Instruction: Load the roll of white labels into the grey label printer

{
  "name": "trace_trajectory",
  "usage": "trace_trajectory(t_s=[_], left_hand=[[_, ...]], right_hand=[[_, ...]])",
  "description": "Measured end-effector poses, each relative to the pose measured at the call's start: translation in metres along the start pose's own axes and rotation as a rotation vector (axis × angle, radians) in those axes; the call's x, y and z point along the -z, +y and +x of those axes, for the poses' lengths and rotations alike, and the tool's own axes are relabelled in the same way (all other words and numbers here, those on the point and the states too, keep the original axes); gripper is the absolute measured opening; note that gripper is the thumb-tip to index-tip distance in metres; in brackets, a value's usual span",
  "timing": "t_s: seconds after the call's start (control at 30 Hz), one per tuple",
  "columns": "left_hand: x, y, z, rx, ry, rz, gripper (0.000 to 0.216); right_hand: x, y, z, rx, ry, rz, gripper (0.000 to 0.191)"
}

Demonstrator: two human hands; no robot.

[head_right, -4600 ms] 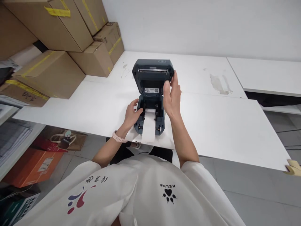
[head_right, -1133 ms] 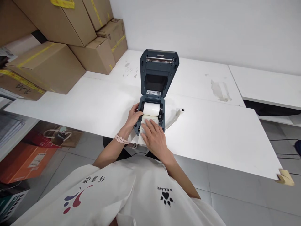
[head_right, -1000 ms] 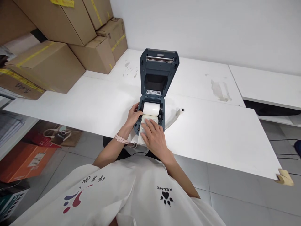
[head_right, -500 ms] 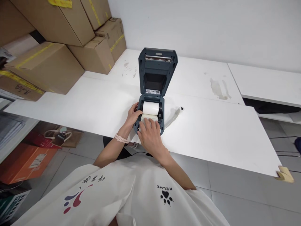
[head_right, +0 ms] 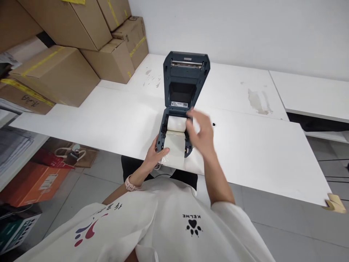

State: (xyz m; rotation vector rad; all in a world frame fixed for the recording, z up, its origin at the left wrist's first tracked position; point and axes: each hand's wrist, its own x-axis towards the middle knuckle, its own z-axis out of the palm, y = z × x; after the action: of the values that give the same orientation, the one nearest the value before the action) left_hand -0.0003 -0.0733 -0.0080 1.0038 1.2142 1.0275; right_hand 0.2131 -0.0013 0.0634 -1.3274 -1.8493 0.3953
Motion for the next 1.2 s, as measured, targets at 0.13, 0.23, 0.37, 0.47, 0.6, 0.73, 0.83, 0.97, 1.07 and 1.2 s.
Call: trace_trajectory(t_s=[0.13, 0.23, 0.37, 0.47, 0.6, 0.73, 0.83, 0.97, 1.07, 1.2], left_hand=[[0.002, 0.002, -0.003, 0.001, 0.003, 0.029, 0.097], [0.006, 0.004, -0.003, 0.023, -0.060, 0.003, 0.100], [0.017, 0.003, -0.006, 0.066, -0.074, -0.062, 0.099], [0.026, 0.004, -0.005, 0.091, 0.013, -0.150, 0.091], [0.026, 0.014, 0.000, 0.006, 0.043, -0.127, 0.076], [0.009, 0.025, 0.007, -0.110, 0.075, 0.011, 0.070], [-0.004, 0.024, 0.011, -0.204, 0.078, 0.088, 0.073], [-0.009, 0.010, 0.015, -0.265, 0.096, 0.095, 0.075], [-0.009, -0.002, 0.017, -0.268, 0.108, 0.068, 0.078], [-0.011, -0.014, 0.025, -0.352, 0.151, 0.099, 0.077]], right_hand=[[0.013, 0.019, 0.125, -0.088, 0.134, 0.334, 0.073], [0.013, 0.019, 0.170, -0.139, 0.047, 0.519, 0.088], [0.013, 0.007, 0.124, -0.041, 0.158, 0.650, 0.088], [0.014, -0.003, 0.057, 0.028, 0.129, 0.630, 0.076], [0.004, -0.019, -0.002, 0.048, -0.036, 0.345, 0.059], [-0.018, -0.029, -0.017, 0.112, 0.028, -0.020, 0.049], [-0.029, -0.028, -0.024, 0.101, 0.028, -0.151, 0.051], [-0.038, -0.014, -0.046, -0.071, 0.034, -0.019, 0.057], [-0.045, -0.004, -0.063, -0.299, 0.029, 0.194, 0.066], [-0.050, -0.005, -0.073, -0.477, 0.010, 0.443, 0.076]])
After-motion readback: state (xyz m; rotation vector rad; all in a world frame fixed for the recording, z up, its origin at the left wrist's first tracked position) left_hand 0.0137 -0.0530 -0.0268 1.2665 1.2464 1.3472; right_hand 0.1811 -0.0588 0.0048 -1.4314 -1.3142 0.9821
